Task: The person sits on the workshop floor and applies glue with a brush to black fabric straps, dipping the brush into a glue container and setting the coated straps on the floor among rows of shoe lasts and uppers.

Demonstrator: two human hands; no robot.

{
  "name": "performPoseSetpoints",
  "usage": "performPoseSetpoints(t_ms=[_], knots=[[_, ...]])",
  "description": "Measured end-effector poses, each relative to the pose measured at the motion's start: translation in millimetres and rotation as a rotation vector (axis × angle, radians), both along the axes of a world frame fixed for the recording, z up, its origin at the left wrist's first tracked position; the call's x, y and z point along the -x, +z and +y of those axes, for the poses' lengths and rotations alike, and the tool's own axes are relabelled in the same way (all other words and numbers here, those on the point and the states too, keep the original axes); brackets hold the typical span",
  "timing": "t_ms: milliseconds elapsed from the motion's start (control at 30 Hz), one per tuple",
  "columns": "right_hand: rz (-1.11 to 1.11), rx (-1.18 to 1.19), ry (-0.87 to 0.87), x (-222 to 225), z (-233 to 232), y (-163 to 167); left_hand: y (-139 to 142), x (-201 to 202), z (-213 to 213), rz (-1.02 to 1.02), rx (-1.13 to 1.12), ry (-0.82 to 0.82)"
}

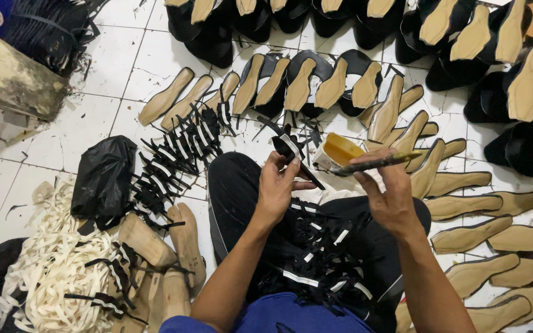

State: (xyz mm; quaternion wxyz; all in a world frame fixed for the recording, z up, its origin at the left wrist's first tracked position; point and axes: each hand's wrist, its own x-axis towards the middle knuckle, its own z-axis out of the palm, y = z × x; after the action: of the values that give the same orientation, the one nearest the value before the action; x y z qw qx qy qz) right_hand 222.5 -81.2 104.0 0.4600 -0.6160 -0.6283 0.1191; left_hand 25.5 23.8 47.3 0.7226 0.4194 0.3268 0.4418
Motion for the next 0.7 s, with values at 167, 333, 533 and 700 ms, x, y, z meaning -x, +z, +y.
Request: performPoseSetpoints(t_ms=[167, 333, 533, 700], knots=[[-0.288, 0.005, 0.062, 22.5, 3.4, 33.1, 7.3, -0.4, -2.8, 0.085, 0.006, -0.032], [-0.351, -0.018, 0.112, 30.6, 8.3, 40.7, 8.2, -1.2, -5.4, 0.013, -0.001, -0.045], [-0.338, 0.022, 0.13, 27.3, 1.6, 34.5, -1.5, 1.8, 2.3, -0.087, 0.115, -0.062], [-0.305, 0.096, 0.16, 24.3, -10.9, 31.6, -8.0, 8.9, 9.1, -0.132, 0.135, -0.025]])
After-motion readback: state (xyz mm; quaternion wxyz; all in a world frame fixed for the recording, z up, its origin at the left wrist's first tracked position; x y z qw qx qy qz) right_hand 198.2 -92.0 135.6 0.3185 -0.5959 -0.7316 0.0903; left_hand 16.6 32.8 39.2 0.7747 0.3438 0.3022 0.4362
